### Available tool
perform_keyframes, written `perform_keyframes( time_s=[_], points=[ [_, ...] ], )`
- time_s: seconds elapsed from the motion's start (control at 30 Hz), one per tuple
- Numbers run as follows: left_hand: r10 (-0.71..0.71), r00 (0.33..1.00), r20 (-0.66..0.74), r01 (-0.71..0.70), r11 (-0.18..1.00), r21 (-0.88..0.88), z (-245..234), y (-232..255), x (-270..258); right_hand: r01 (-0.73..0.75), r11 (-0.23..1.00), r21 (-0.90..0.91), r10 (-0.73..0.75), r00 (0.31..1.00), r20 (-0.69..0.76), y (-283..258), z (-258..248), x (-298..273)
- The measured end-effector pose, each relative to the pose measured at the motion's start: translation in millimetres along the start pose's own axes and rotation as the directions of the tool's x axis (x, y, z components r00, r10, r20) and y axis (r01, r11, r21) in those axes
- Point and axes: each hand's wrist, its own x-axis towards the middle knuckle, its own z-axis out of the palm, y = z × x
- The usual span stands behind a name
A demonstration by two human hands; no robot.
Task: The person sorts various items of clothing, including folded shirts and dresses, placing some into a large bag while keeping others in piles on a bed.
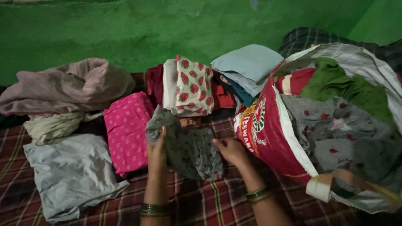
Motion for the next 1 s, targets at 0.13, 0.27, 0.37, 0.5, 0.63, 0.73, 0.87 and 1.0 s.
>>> perform_keyframes(
  time_s=[0.13,0.27,0.37,0.5,0.63,0.73,0.87,1.0],
  points=[
    [-0.007,1.0,-0.03,0.006,1.0,-0.025,4.2,-1.3,1.9,-0.034,0.989,0.143,0.021,0.995,0.094,-7.5,4.1,-3.0],
    [-0.019,0.999,-0.039,0.017,0.998,-0.054,7.9,-1.3,-0.7,-0.072,0.979,0.192,0.047,0.99,0.129,-10.3,10.6,-5.9],
    [0.02,0.999,0.036,-0.016,0.993,-0.114,14.5,5.1,-8.6,-0.086,0.895,0.438,0.022,0.989,0.149,-16.8,15.0,-9.2],
    [-0.024,1.0,-0.012,0.022,0.991,-0.132,21.9,13.9,-12.9,-0.272,0.748,0.606,0.137,0.956,0.26,-38.5,9.5,-16.4],
    [-0.069,0.992,0.103,0.096,0.954,-0.283,20.9,17.1,-12.0,-0.29,0.706,0.646,0.235,0.957,0.173,-50.1,-10.9,-15.5],
    [-0.1,0.99,0.097,0.121,0.962,-0.245,15.7,10.2,-9.6,0.053,0.788,0.614,0.004,0.996,-0.092,-43.9,-23.5,-10.7],
    [0.106,0.993,0.051,-0.104,0.994,-0.033,17.1,-8.2,-8.3,0.277,0.723,0.633,-0.099,0.948,-0.302,-50.7,-30.1,-17.7],
    [0.095,0.981,0.169,-0.124,0.978,0.17,36.2,-14.4,-18.1,-0.084,0.495,0.865,0.122,0.992,0.027,-58.2,-24.5,-23.5]
  ],
)
